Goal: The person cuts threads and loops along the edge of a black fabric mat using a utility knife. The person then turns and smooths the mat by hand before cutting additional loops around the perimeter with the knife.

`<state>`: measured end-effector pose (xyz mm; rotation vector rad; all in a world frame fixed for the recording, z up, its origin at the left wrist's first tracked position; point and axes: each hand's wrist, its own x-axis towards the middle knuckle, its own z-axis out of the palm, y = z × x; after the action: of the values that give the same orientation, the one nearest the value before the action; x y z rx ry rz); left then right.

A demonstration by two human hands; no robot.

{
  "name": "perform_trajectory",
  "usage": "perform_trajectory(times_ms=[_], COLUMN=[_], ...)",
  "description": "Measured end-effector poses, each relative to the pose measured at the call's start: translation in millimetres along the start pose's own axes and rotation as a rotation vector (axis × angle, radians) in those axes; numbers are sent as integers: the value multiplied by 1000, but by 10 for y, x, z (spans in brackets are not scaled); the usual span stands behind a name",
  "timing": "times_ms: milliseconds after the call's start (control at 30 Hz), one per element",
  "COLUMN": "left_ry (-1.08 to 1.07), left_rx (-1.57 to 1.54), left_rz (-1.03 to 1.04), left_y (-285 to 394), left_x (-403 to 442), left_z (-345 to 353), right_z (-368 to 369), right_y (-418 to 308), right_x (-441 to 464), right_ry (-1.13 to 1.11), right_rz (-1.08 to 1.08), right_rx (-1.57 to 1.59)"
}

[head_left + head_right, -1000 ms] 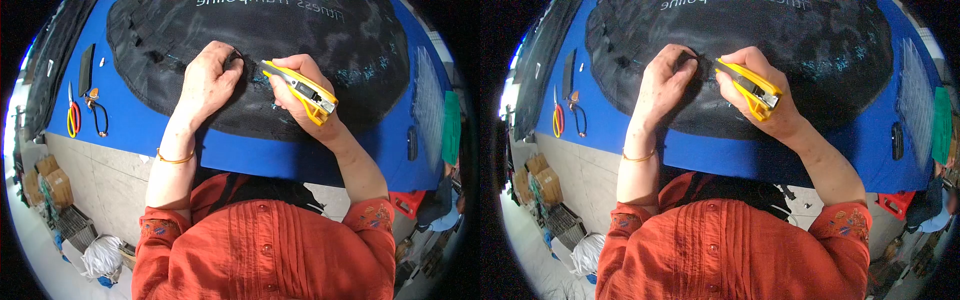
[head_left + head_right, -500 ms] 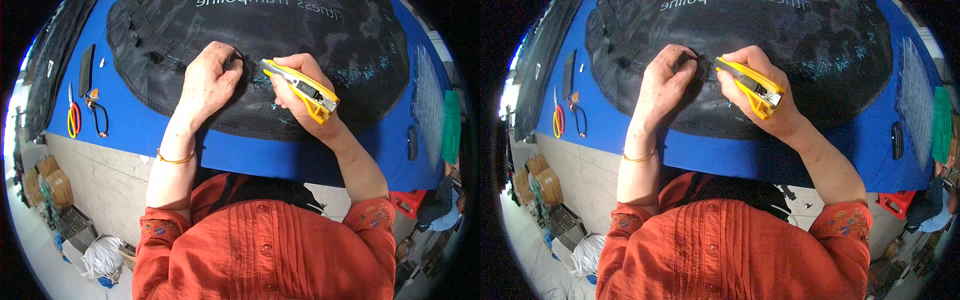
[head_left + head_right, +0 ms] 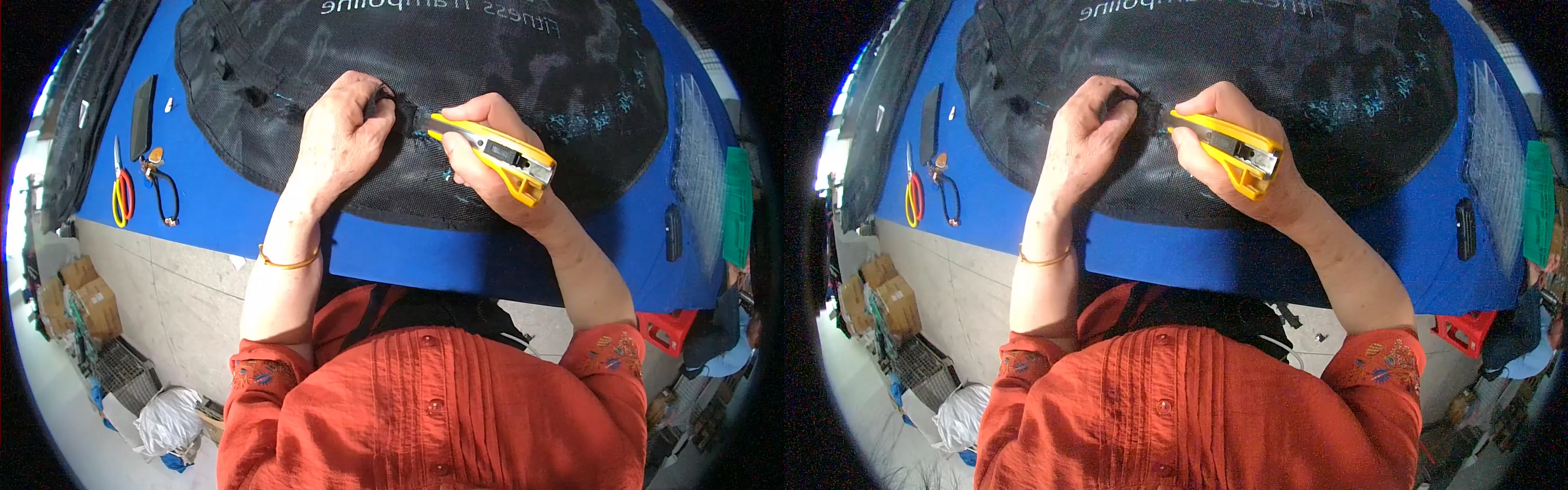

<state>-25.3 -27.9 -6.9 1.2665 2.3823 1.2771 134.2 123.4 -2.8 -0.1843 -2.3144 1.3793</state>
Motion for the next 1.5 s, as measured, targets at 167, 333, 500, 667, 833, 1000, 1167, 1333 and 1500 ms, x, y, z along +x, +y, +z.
perform_trajectory(times_ms=[167,333,500,667,833,1000,1167,1333,1500], left_ry=[-3,4,-14,7,-7,-14,9,14,71], left_rx=[-13,-7,-41,-17,-36,-58,-49,-79,-54], left_rz=[-6,-21,-55,-21,-37,-52,-15,-40,47], left_y=[2,10,12,43,48,21,19,17,-15], left_x=[-1,2,6,-4,-6,-21,-26,-36,-14], left_z=[1,0,7,-14,-20,-10,0,6,6], right_z=[-44,-57,-76,-135,-56,-26,-55,-67,-54], right_y=[-72,-51,-73,-103,-7,-62,-98,-154,-129], right_x=[9,-39,-38,-10,-23,9,42,61,69], right_ry=[-51,-203,-158,-39,17,64,46,30,38], right_rz=[46,39,125,285,223,268,302,351,286], right_rx=[35,88,121,294,344,334,325,341,323])
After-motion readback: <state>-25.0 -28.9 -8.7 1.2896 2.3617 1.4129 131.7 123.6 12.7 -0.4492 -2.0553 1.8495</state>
